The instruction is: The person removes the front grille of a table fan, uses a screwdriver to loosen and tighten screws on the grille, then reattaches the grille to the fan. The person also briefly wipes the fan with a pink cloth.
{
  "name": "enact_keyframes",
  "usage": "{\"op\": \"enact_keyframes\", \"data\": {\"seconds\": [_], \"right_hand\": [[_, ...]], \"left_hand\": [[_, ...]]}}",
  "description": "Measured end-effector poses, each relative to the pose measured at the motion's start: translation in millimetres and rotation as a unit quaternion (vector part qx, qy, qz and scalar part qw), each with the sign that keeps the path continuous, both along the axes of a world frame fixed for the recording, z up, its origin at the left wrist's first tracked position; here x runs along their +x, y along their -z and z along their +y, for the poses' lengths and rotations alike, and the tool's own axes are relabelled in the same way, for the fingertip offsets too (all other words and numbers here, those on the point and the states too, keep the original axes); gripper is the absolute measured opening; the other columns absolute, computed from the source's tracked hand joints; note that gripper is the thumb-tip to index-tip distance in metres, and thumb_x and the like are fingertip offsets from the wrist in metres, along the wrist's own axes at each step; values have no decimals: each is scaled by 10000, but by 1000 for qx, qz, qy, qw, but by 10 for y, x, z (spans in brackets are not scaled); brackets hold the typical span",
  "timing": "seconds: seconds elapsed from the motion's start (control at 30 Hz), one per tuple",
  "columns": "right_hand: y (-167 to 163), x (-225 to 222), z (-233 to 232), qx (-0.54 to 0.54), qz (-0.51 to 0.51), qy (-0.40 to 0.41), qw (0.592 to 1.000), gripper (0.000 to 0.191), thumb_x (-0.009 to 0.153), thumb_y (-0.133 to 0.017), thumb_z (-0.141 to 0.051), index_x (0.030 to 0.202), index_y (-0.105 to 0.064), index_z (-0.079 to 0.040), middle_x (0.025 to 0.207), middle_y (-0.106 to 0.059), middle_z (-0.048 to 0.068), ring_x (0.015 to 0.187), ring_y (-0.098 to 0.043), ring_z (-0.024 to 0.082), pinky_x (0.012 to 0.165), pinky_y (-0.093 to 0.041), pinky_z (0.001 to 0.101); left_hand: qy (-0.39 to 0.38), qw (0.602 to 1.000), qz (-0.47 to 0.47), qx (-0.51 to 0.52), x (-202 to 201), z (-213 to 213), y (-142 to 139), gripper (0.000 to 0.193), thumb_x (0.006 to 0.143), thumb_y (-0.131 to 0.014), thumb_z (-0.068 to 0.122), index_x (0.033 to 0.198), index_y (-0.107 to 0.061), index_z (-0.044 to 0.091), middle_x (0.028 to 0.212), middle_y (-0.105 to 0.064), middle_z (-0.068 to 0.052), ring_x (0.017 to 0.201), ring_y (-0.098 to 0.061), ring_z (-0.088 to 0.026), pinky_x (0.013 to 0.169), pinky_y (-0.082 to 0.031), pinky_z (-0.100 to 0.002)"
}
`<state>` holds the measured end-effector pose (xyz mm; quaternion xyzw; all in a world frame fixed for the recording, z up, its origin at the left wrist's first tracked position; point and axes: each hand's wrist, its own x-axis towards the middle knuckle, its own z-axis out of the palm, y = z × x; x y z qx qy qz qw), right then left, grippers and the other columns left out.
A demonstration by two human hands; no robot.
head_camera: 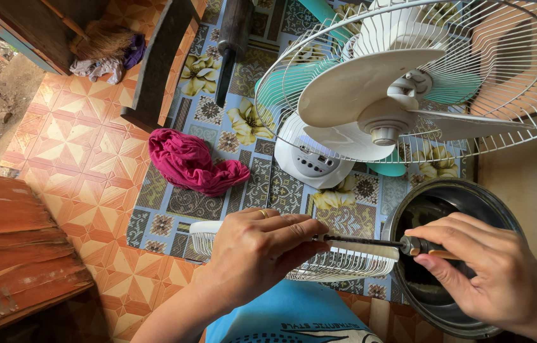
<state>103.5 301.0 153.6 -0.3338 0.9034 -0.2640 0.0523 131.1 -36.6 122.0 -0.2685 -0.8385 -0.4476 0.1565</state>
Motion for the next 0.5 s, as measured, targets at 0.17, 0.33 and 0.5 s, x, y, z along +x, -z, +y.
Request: {"op": "enact_keyframes", "data": {"seconds": [0.17,0.33,0.5], "right_hand": [[56,-21,39,15,15,4,1000,354,752,-811,-137,1070,-669,-71,1025,-760,52,898,-761,210,735,-591,297],[60,23,-12,15,15,37,999,384,769,-824,-166,1099,-659,-59,1040,-749,52,917,-718,183,750,-596,279],[-37,52,-42,45,10,13,999,428,861,-698,-158,1246,-664,26,1013,-737,110,926,-697,227,802,-554,329]], "left_hand": [[4,1000,6,11,5,14,21,174,912,-792,250,1031,-765,126,947,-779,-37,750,-730,-213,624,-528,-339],[8,999,13,28,2,17,37,191,908,-799,247,1048,-766,121,970,-781,-47,762,-738,-214,630,-537,-336],[4,1000,5,20,4,9,25,167,910,-794,249,1022,-768,127,964,-782,-38,748,-732,-211,617,-531,-334]]}}
